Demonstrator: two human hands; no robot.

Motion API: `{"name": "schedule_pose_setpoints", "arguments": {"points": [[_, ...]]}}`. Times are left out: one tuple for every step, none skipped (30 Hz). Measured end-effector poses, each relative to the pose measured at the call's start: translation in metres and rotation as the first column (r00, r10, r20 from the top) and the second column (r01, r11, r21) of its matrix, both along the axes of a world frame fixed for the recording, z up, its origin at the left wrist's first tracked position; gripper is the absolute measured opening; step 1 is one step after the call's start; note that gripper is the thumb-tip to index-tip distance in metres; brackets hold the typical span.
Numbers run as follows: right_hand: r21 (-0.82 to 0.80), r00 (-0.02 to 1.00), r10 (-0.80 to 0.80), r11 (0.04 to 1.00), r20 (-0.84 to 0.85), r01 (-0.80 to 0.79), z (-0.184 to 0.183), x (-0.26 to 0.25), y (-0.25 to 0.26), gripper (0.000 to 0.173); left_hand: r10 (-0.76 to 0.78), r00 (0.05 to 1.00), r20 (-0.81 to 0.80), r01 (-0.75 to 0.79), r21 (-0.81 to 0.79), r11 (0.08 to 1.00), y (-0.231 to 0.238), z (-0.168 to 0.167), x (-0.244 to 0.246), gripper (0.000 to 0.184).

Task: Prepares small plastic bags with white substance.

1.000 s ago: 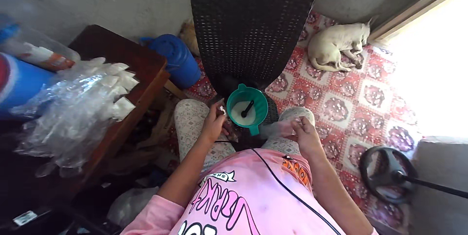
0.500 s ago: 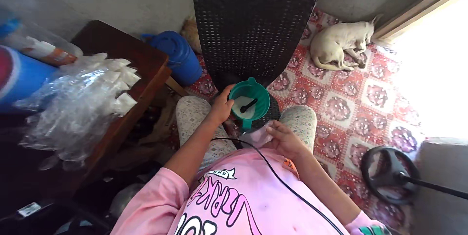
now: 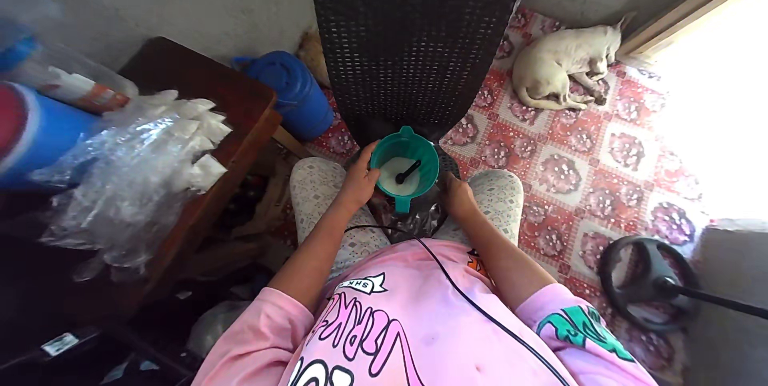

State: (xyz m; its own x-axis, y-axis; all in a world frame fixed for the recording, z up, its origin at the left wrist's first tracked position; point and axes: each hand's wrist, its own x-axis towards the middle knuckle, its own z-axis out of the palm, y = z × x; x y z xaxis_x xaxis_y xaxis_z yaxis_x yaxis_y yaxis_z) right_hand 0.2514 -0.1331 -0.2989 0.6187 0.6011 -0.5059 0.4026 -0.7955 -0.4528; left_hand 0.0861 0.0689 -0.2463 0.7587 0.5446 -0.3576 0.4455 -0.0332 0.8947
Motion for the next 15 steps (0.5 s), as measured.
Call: {"name": "schedule_pose_setpoints", "arguments": {"points": [[0.001, 1.0, 0.017, 1.0, 0.018, -0.017, -0.002, 0.001, -0.001, 0.023, -0.001, 1.0, 0.001, 0.001, 0.002, 1.0, 0.0, 0.0, 0.0, 0.062], [-0.005, 0.998, 0.04, 0.999, 0.044, -0.04, -0.003, 0.002, -0.002, 0.021, -0.007, 1.0, 0.0, 0.007, 0.006, 1.0, 0.0, 0.0, 0.0, 0.062], [-0.013, 0.994, 0.066, 0.998, 0.082, -0.065, -0.004, 0.002, -0.004, 0.02, -0.011, 1.0, -0.005, 0.011, 0.009, 1.0, -0.001, 0.001, 0.001, 0.061], [-0.023, 0.99, 0.085, 0.996, 0.116, -0.083, -0.003, 0.002, -0.006, 0.02, -0.01, 1.0, -0.009, 0.01, 0.007, 1.0, -0.001, 0.002, 0.001, 0.061], [-0.019, 0.985, 0.091, 0.996, 0.145, -0.089, 0.0, 0.002, -0.008, 0.02, -0.011, 1.0, -0.013, 0.011, 0.005, 1.0, -0.002, 0.003, 0.002, 0.061], [0.003, 0.982, 0.083, 0.996, 0.169, -0.084, 0.005, 0.001, -0.011, 0.018, -0.014, 1.0, -0.012, 0.014, 0.004, 1.0, -0.002, 0.004, 0.002, 0.063], [0.051, 0.981, 0.064, 0.996, 0.181, -0.074, 0.012, 0.0, -0.015, 0.016, -0.017, 1.0, -0.012, 0.017, 0.003, 1.0, -0.003, 0.004, 0.001, 0.064], [0.104, 0.985, 0.046, 0.993, 0.168, -0.064, 0.019, -0.002, -0.019, 0.014, -0.019, 1.0, -0.017, 0.019, 0.004, 1.0, -0.004, 0.003, 0.001, 0.066], [0.145, 0.991, 0.033, 0.988, 0.132, -0.053, 0.028, -0.003, -0.023, 0.014, -0.026, 0.999, -0.027, 0.026, 0.012, 1.0, -0.005, 0.004, 0.0, 0.068], [0.181, 0.996, 0.026, 0.983, 0.087, -0.042, 0.036, -0.003, -0.029, 0.013, -0.034, 0.999, -0.04, 0.036, 0.041, 0.999, -0.006, 0.004, -0.002, 0.071], [0.208, 1.0, 0.014, 0.978, 0.028, -0.019, 0.045, -0.004, -0.035, 0.013, -0.039, 0.998, -0.058, 0.044, 0.091, 0.995, -0.007, 0.006, -0.004, 0.076], [0.235, 0.999, -0.018, 0.972, -0.043, 0.028, 0.053, -0.005, -0.041, 0.014, -0.027, 0.997, -0.075, 0.039, 0.16, 0.986, -0.01, 0.01, -0.007, 0.079], [0.261, 0.992, -0.056, 0.962, -0.117, 0.085, 0.061, -0.005, -0.047, 0.015, -0.009, 0.996, -0.085, 0.029, 0.241, 0.97, -0.012, 0.014, -0.009, 0.083], [0.294, 0.977, -0.09, 0.945, -0.194, 0.146, 0.07, -0.005, -0.053, 0.015, 0.013, 0.997, -0.074, 0.012, 0.335, 0.942, -0.015, 0.019, -0.012, 0.084], [0.341, 0.955, -0.113, 0.917, -0.276, 0.207, 0.078, -0.005, -0.059, 0.015, 0.032, 0.998, -0.046, -0.009, 0.427, 0.904, -0.018, 0.027, -0.014, 0.083]]}}
